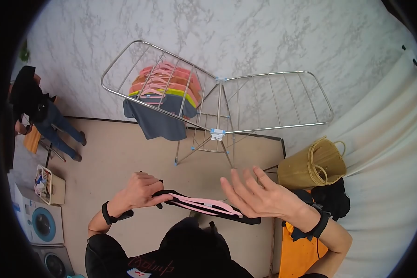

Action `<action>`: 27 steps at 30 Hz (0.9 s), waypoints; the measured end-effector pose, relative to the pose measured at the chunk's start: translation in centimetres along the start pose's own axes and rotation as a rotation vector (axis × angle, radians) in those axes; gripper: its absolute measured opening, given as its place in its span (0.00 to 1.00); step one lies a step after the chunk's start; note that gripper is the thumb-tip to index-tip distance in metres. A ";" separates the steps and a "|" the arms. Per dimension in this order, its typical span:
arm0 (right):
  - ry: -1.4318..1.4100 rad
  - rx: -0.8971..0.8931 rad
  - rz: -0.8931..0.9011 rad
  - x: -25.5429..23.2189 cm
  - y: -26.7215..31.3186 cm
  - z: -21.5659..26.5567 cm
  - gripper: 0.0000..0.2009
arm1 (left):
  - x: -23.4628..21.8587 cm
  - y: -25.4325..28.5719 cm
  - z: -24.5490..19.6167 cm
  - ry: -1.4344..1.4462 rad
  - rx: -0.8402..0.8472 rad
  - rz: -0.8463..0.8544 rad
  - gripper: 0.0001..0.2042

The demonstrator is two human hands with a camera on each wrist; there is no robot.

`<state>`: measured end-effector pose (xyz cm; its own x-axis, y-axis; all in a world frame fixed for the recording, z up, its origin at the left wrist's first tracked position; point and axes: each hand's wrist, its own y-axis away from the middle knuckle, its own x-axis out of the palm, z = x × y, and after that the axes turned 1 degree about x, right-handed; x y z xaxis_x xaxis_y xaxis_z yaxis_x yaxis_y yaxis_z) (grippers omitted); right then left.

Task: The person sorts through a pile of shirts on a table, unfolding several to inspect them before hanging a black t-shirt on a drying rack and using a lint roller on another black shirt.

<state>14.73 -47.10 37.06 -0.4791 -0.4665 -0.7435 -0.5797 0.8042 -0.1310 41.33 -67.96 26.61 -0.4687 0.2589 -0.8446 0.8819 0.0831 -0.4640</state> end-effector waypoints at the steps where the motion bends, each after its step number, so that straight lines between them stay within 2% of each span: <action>1: 0.005 0.001 -0.001 -0.2 -0.2 0.3 0.20 | -0.3 0.4 -0.1 -0.003 0.003 -0.003 0.22; 2: 0.011 0.003 0.015 0.8 0.0 0.8 0.17 | 0.4 0.7 0.2 -0.027 0.010 0.000 0.22; 4: 0.018 0.016 0.039 -0.3 -0.4 1.8 0.15 | -0.2 1.6 -0.3 -0.046 0.029 0.008 0.23; 6: -0.588 0.222 0.427 -2.1 -0.3 3.2 0.12 | -0.4 2.1 -0.8 -0.098 0.065 -0.002 0.22; 7: -0.587 0.241 0.427 -2.5 0.0 3.8 0.12 | -0.4 2.3 -1.0 -0.097 0.082 0.005 0.22; 10: -0.702 0.386 0.337 -2.9 0.6 5.0 0.13 | -0.6 3.2 -1.2 -0.161 0.082 0.031 0.21; 12: -0.855 0.620 0.207 -3.8 1.0 6.0 0.15 | -0.6 4.4 -1.4 -0.134 0.016 0.075 0.20; 13: -0.866 0.625 0.186 -3.8 1.6 6.5 0.15 | -0.2 5.4 -0.8 -0.150 0.018 0.091 0.20; 15: -0.917 0.988 -0.021 -3.2 4.2 8.3 0.14 | 0.8 8.4 1.4 -0.106 -0.214 0.114 0.19; 16: -0.935 0.991 -0.034 -2.1 5.7 9.7 0.14 | 1.1 10.1 2.8 -0.105 -0.303 0.118 0.19; 17: -1.019 1.227 -0.045 -0.8 7.6 11.8 0.12 | 1.2 11.9 4.4 -0.114 -0.302 0.131 0.19; 18: -1.087 1.463 -0.052 0.9 9.7 14.2 0.11 | 1.4 13.6 6.1 -0.176 -0.420 0.128 0.20; 19: -1.210 1.595 -0.183 3.6 11.8 18.1 0.08 | 1.8 15.1 8.0 -0.235 -0.537 0.118 0.20; 20: -1.288 1.710 -0.274 6.5 13.9 22.8 0.08 | 2.3 16.7 10.1 -0.234 -0.531 0.111 0.20; 21: -1.344 1.852 -0.295 8.2 15.1 27.6 0.09 | 2.8 18.4 12.2 -0.294 -0.618 0.103 0.21; 22: -1.309 2.006 -0.230 10.0 15.7 33.0 0.12 | 3.0 19.7 14.2 -0.354 -0.704 0.099 0.22; 23: -1.272 2.050 -0.067 12.5 17.5 40.1 0.13 | 3.2 20.7 15.9 -0.350 -0.697 0.103 0.22; 24: -1.328 2.062 0.005 15.0 18.7 47.8 0.14 | 3.5 21.5 17.5 -0.397 -0.747 0.108 0.23; 25: -1.470 2.178 0.191 15.4 18.3 53.9 0.12 | 3.8 21.9 19.2 -0.446 -0.797 0.107 0.23; 27: -1.756 2.407 0.312 14.6 16.2 65.4 0.12 | 4.1 22.4 22.2 -0.450 -0.812 0.105 0.24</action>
<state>41.44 -16.75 -18.79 0.5591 -0.7862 -0.2632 0.6300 0.1965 0.7513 58.04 -86.36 6.87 -0.2101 -0.0802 -0.9744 0.6058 0.7716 -0.1941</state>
